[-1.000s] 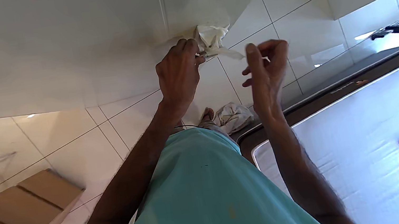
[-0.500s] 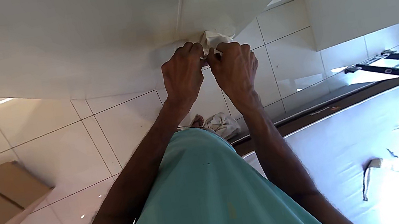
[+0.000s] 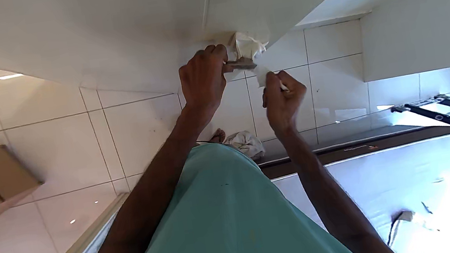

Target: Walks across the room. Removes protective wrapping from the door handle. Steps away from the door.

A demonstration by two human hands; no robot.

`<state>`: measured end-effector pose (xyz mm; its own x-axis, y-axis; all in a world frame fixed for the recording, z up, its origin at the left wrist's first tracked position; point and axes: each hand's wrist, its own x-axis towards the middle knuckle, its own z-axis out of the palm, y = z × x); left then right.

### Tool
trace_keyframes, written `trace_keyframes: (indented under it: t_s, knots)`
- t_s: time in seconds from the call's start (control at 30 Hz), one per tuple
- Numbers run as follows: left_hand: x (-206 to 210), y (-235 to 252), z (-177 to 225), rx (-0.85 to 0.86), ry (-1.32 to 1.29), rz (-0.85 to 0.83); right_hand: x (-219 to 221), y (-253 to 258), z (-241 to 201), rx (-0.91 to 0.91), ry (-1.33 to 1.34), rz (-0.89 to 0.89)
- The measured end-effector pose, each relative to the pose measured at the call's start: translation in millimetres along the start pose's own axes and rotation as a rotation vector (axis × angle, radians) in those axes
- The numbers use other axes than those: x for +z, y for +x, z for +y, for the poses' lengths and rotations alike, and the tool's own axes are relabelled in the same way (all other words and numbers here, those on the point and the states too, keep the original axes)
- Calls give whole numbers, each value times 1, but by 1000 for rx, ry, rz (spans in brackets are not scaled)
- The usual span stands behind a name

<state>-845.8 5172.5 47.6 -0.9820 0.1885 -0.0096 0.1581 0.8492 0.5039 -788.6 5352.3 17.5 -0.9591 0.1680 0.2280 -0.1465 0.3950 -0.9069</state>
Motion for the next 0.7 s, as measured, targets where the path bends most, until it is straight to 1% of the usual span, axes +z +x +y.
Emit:
trace_keyframes:
  t_s: [0.03,0.1,0.17,0.23,0.27,0.33,0.4,0.47,0.53,0.63,0.67,0.7]
  knots:
    - [3,-2,0,23,9,30,-15,-4,6,88,24,-58]
    - [1,2,-2,64,26,86,-34,4,23,144,-4,-190]
    - [-1,-2,1,56,24,51,-43,6,41,202,9,-217]
    - [-3,1,3,29,30,46,-34,13,55,343,101,-192]
    - [-2,0,4,11,28,54,-25,11,60,446,147,-203]
    - [2,0,3,-21,23,89,5,6,71,657,226,-318]
    - [4,1,2,-30,16,95,50,-2,73,784,280,-422]
    - [3,2,0,-41,-43,80,91,-5,66,814,328,-450]
    - [2,1,-11,-24,-188,142,117,2,62,812,394,-428]
    - [-1,-13,-37,67,-477,401,136,17,60,908,478,-443]
    - [-1,-20,-47,66,-547,467,140,20,54,923,492,-470]
    - [-1,-27,-57,24,-602,502,146,24,47,929,511,-501]
